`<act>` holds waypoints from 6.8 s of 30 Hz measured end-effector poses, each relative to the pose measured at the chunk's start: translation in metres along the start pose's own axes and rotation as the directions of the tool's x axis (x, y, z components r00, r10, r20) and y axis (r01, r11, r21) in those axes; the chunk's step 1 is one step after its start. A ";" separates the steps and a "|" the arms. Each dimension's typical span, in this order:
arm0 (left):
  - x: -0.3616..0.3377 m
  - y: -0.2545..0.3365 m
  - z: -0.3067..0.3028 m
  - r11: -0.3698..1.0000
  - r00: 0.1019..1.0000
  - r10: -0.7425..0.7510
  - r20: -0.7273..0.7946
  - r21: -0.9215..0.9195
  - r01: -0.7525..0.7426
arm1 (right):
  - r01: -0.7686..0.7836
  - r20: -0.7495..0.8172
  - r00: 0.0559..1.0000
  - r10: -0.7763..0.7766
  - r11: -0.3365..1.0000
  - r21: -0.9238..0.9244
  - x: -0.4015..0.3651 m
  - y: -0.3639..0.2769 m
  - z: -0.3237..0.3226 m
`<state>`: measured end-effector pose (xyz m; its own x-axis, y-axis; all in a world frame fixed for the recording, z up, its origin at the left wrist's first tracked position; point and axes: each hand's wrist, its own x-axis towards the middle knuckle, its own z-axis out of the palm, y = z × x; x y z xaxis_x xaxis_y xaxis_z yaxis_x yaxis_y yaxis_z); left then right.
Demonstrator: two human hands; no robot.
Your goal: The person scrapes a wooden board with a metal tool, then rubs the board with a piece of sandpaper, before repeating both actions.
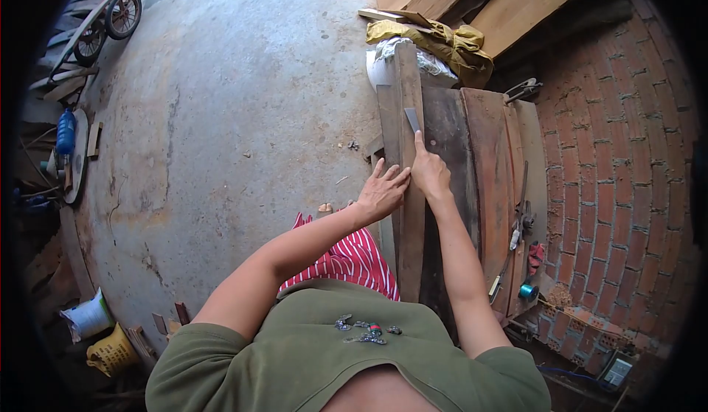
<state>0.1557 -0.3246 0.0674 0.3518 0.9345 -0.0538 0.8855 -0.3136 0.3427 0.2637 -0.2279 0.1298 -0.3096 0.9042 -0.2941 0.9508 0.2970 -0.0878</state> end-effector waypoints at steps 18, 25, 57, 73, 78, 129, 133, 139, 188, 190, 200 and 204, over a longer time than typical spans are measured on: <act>0.022 -0.020 -0.007 0.999 0.997 -0.006 -0.076 -0.043 0.003 | -0.004 0.117 0.993 0.009 0.999 -0.043 -0.005 0.005 -0.009; 0.027 -0.027 -0.021 0.999 1.000 0.003 0.026 -0.041 -0.002 | 0.054 -0.022 0.998 -0.053 0.998 0.039 0.066 0.002 -0.004; 0.102 -0.104 -0.064 0.980 0.961 0.119 0.251 -0.186 -0.072 | -0.047 0.074 0.996 0.046 0.999 0.020 0.107 -0.035 -0.035; 0.102 -0.107 -0.054 0.982 0.993 0.092 0.067 -0.172 -0.080 | 0.020 0.026 0.999 -0.020 1.000 0.001 0.128 -0.030 -0.033; 0.098 -0.103 -0.048 0.992 0.996 0.085 0.025 -0.098 -0.082 | 0.016 -0.049 0.999 -0.014 0.999 0.033 0.215 -0.043 -0.039; 0.073 -0.052 -0.033 0.981 0.998 -0.033 0.055 0.192 0.022 | 0.018 -0.056 0.998 -0.013 0.996 0.091 0.100 0.014 -0.009; 0.072 -0.051 -0.042 0.987 0.991 -0.072 0.111 0.151 0.054 | 0.020 -0.044 0.999 -0.017 0.997 0.071 0.070 0.016 -0.010; 0.069 -0.058 -0.033 0.997 0.994 -0.067 0.087 0.044 0.064 | -0.024 0.083 0.996 0.022 0.999 0.024 0.051 0.014 -0.019; 0.070 -0.077 -0.025 0.980 0.996 -0.018 0.082 -0.197 0.034 | 0.028 0.015 0.999 -0.028 1.000 -0.007 0.134 -0.035 -0.034; 0.070 -0.079 -0.023 0.978 0.995 -0.028 0.094 -0.204 0.046 | 0.006 0.080 0.997 -0.005 1.000 -0.021 0.106 -0.035 -0.035; 0.069 -0.079 -0.025 0.978 0.995 -0.005 0.096 -0.208 0.025 | 0.019 0.017 1.000 -0.019 1.000 0.008 0.169 -0.041 -0.033; 0.072 -0.080 -0.021 0.969 0.995 -0.022 0.102 -0.242 0.046 | 0.023 0.051 0.998 -0.021 1.000 -0.022 0.142 -0.039 -0.029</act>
<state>0.1039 -0.2290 0.0557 0.3618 0.9190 -0.1569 0.8009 -0.2202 0.5568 0.1820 -0.1023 0.1193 -0.3291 0.8807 -0.3407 0.9432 0.3240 -0.0735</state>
